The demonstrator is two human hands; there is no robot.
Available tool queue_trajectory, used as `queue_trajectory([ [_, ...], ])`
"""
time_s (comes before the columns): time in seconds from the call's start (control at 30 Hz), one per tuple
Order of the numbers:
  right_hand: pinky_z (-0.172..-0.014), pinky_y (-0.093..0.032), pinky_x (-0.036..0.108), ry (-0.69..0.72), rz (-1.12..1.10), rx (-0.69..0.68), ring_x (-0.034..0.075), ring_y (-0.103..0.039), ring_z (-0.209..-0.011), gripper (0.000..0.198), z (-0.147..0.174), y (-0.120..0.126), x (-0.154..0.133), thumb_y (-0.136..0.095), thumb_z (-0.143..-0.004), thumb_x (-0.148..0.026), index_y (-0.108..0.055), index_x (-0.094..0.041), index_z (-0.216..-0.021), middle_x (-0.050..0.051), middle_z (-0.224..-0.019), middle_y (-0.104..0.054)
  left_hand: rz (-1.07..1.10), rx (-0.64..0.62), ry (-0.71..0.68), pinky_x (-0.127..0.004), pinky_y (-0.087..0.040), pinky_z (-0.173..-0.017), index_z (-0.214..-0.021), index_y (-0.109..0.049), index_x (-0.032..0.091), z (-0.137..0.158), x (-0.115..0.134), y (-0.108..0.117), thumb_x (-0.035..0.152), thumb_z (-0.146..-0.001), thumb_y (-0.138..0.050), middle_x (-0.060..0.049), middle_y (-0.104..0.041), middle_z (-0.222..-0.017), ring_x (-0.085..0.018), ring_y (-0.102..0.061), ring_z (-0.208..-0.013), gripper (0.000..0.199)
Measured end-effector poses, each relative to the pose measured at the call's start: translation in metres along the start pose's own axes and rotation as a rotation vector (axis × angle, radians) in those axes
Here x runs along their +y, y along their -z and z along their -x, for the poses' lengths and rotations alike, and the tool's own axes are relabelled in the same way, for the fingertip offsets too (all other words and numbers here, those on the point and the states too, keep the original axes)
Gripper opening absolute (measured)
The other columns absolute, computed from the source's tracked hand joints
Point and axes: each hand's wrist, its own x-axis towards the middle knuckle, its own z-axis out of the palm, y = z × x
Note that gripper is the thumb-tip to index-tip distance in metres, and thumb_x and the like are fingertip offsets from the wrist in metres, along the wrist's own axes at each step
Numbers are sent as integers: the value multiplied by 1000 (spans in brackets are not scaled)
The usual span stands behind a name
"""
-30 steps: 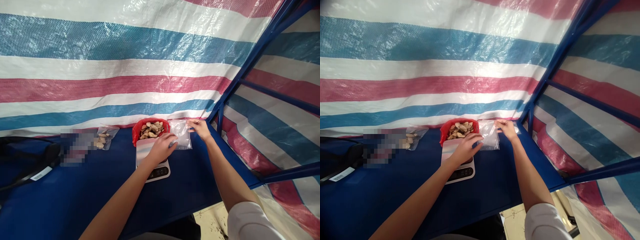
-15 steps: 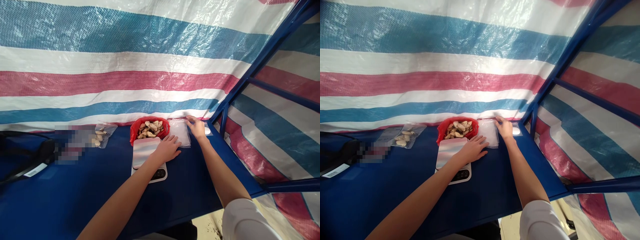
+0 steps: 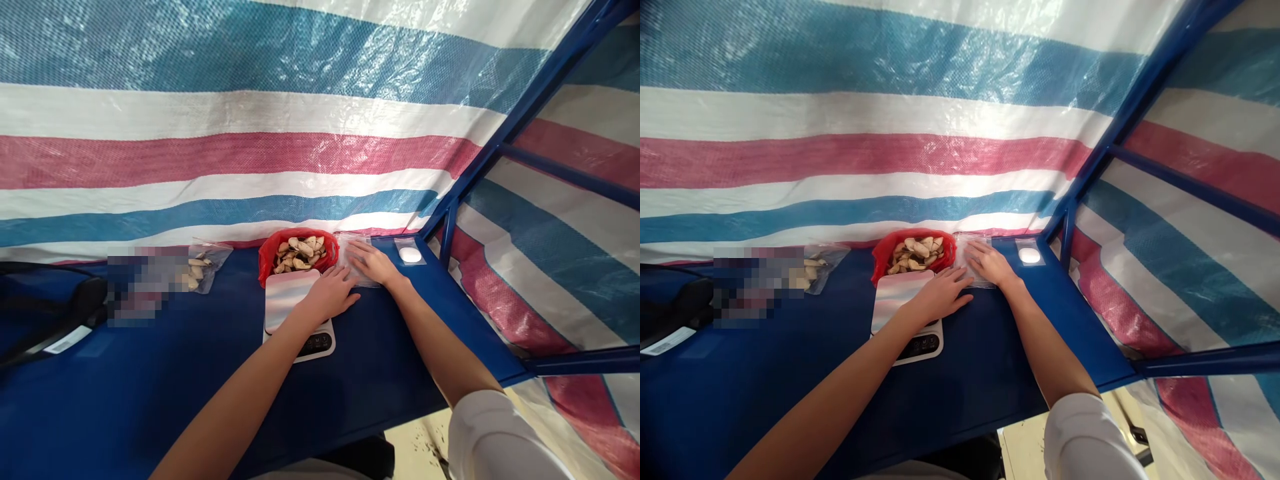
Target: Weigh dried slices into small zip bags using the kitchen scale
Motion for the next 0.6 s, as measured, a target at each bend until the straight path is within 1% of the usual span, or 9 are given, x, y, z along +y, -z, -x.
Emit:
queue_trajectory([
  [0.1, -118, -42, 43, 46, 38, -40, 26, -47, -143, 40, -2, -2, 5, -46, -102, -36, -65, -22, -135, 7, -151, -53, -6, -8, 3, -46, -40, -111, -130, -61, 17, 0, -1, -1, 42, -100, -51, -16, -59, -139, -31, -57, -128, 40],
  [0.2, -119, -42, 41, 68, 36, -56, 24, -49, -142, 39, -4, -2, 6, -44, -103, -35, -66, -23, -133, 7, -151, -53, -21, -22, -2, -44, -42, -108, -125, -64, 18, -3, -1, -1, 42, -100, -51, -15, -64, -132, -29, -60, -121, 37],
  [0.3, -117, -44, 40, 50, 14, -55, 24, -51, -140, 37, -6, 2, 4, -47, -102, -34, -66, -23, -132, 6, -149, -56, -16, -40, 2, -42, -45, -103, -118, -67, 18, -5, 0, 3, 43, -100, -50, -13, -68, -123, -28, -64, -113, 35],
  [0.37, -114, -48, 41, 7, -10, -20, 23, -54, -137, 36, -6, 7, 2, -48, -101, -34, -66, -26, -131, 4, -146, -58, 6, -19, 16, -42, -47, -100, -116, -67, 18, -3, -1, 8, 42, -100, -49, -12, -69, -120, -28, -64, -112, 34],
  [0.47, -112, -51, 41, -42, -51, 79, 23, -57, -133, 33, -4, 20, -5, -51, -100, -35, -69, -29, -127, 1, -143, -62, 66, 91, 55, -43, -48, -101, -120, -67, 19, 6, -4, 18, 39, -101, -48, -11, -69, -123, -28, -64, -114, 34],
  [0.6, -113, -49, 40, -25, -84, 183, 23, -59, -132, 32, 6, 33, -24, -52, -100, -36, -71, -26, -123, 3, -141, -63, 122, 291, 118, -46, -47, -107, -124, -67, 19, 33, -19, 31, 37, -102, -46, -11, -70, -125, -29, -61, -122, 36],
])
